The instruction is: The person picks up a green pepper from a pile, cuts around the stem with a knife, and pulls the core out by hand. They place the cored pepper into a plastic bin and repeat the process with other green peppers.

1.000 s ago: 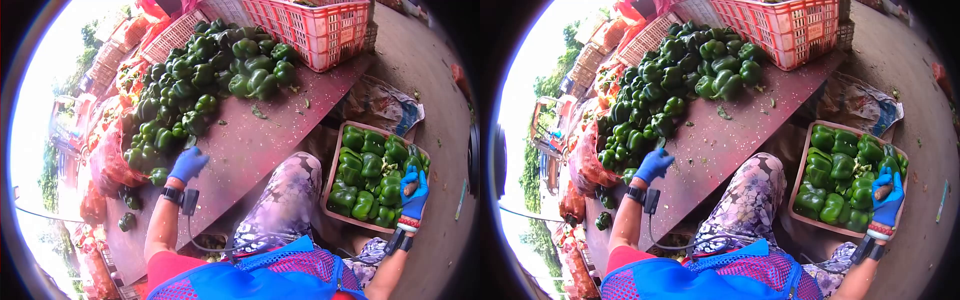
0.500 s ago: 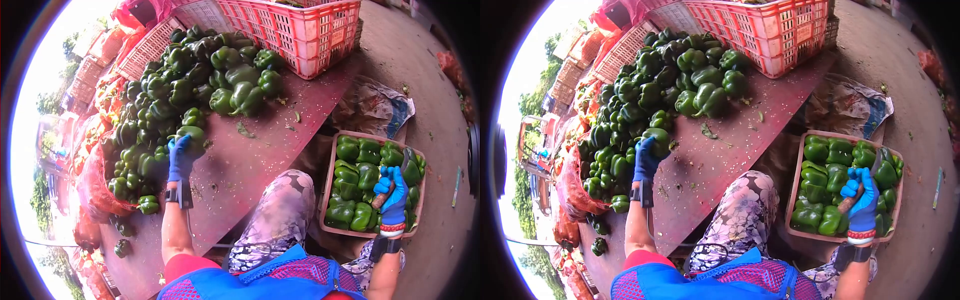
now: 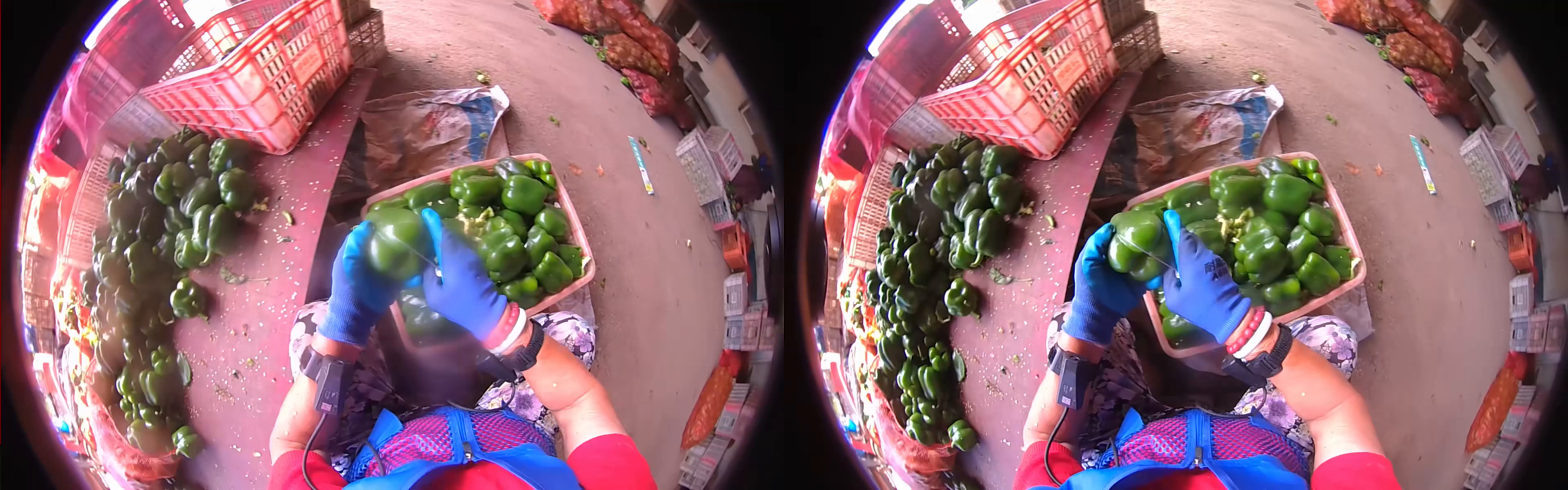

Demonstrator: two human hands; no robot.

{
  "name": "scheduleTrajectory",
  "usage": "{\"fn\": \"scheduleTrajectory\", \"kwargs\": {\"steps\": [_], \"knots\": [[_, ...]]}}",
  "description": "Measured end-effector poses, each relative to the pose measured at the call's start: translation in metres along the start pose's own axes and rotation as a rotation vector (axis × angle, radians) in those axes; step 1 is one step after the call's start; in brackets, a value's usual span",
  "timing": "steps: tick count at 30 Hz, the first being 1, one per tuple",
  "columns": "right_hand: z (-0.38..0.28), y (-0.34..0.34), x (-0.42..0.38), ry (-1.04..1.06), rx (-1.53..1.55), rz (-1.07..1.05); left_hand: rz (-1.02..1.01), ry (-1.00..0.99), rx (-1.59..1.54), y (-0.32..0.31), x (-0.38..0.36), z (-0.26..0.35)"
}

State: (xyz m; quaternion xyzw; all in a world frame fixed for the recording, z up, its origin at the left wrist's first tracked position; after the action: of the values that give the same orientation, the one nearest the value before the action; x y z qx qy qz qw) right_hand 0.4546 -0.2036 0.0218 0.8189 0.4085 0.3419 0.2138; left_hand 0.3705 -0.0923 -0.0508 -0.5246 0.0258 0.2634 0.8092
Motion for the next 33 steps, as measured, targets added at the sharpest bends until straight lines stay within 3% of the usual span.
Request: {"fn": "scheduleTrajectory", "kwargs": {"steps": [4, 6, 8, 10, 14, 16, 17, 19, 20, 23, 24, 25, 27, 28, 30, 32, 33], "knots": [[0.024, 0.001, -0.004, -0.141, -0.067, -0.113, -0.032, 0.109, 0.015, -0.015, 0.005, -0.009], [0.034, -0.004, -0.008, -0.269, -0.094, -0.163, 0.015, -0.075, 0.388, 0.0, 0.013, -0.01], [0.046, -0.017, -0.014, -0.417, -0.114, -0.207, 0.051, -0.152, 0.499, 0.004, 0.019, -0.014], [0.061, -0.027, -0.02, -0.51, -0.078, -0.237, 0.085, -0.117, 0.351, 0.002, 0.022, -0.022], [0.06, -0.017, -0.02, -0.341, -0.081, -0.045, 0.163, -0.057, 0.069, -0.003, 0.023, -0.029], [0.105, -0.048, -0.029, -0.137, -0.257, 0.015, 0.158, -0.187, 0.396, 0.004, 0.018, -0.017], [0.106, -0.044, -0.03, -0.146, -0.277, 0.005, 0.179, -0.243, 0.461, 0.005, 0.015, -0.008], [0.094, -0.016, -0.03, -0.28, -0.251, -0.05, 0.197, -0.275, 0.309, 0.005, 0.011, 0.01], [0.103, -0.013, -0.034, -0.235, -0.27, -0.026, 0.172, -0.27, 0.241, 0.003, 0.009, 0.017], [0.086, 0.01, -0.025, 0.01, -0.032, 0.094, 0.009, -0.197, 0.182, -0.007, 0.001, 0.024], [0.063, 0.02, -0.013, -0.07, 0.099, -0.027, 0.049, -0.103, 0.126, 0.005, 0.01, 0.01], [0.047, 0.022, -0.005, -0.015, 0.16, -0.044, 0.087, -0.001, 0.075, 0.02, 0.019, -0.008], [0.03, 0.022, 0.006, 0.089, 0.277, -0.058, -0.043, -0.122, 0.65, 0.019, 0.016, -0.015], [0.041, 0.014, 0.004, -0.018, 0.483, -0.158, -0.079, -0.211, 0.915, 0.019, 0.014, -0.019], [0.041, 0.014, 0.007, -0.017, 0.509, -0.224, -0.217, -0.376, 1.286, -0.005, -0.001, -0.006], [0.035, 0.015, 0.01, -0.016, 0.527, -0.254, -0.295, -0.471, 1.449, -0.018, -0.011, -0.002], [0.032, 0.018, 0.01, 0.019, 0.495, -0.262, -0.267, -0.357, 1.326, -0.012, -0.008, -0.005]]}}
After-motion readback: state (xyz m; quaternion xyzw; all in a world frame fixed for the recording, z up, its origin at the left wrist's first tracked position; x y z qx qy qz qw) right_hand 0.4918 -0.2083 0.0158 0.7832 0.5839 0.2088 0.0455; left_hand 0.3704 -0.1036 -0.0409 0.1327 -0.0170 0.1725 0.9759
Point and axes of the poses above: each hand's wrist, its own x-axis towards the middle knuckle, its own y-axis out of the back of the hand, z = x × y, the point moved 7 cm from there along x, towards the middle knuckle, and after that the axes turned 1 degree about -z, right-handed, at the moved point
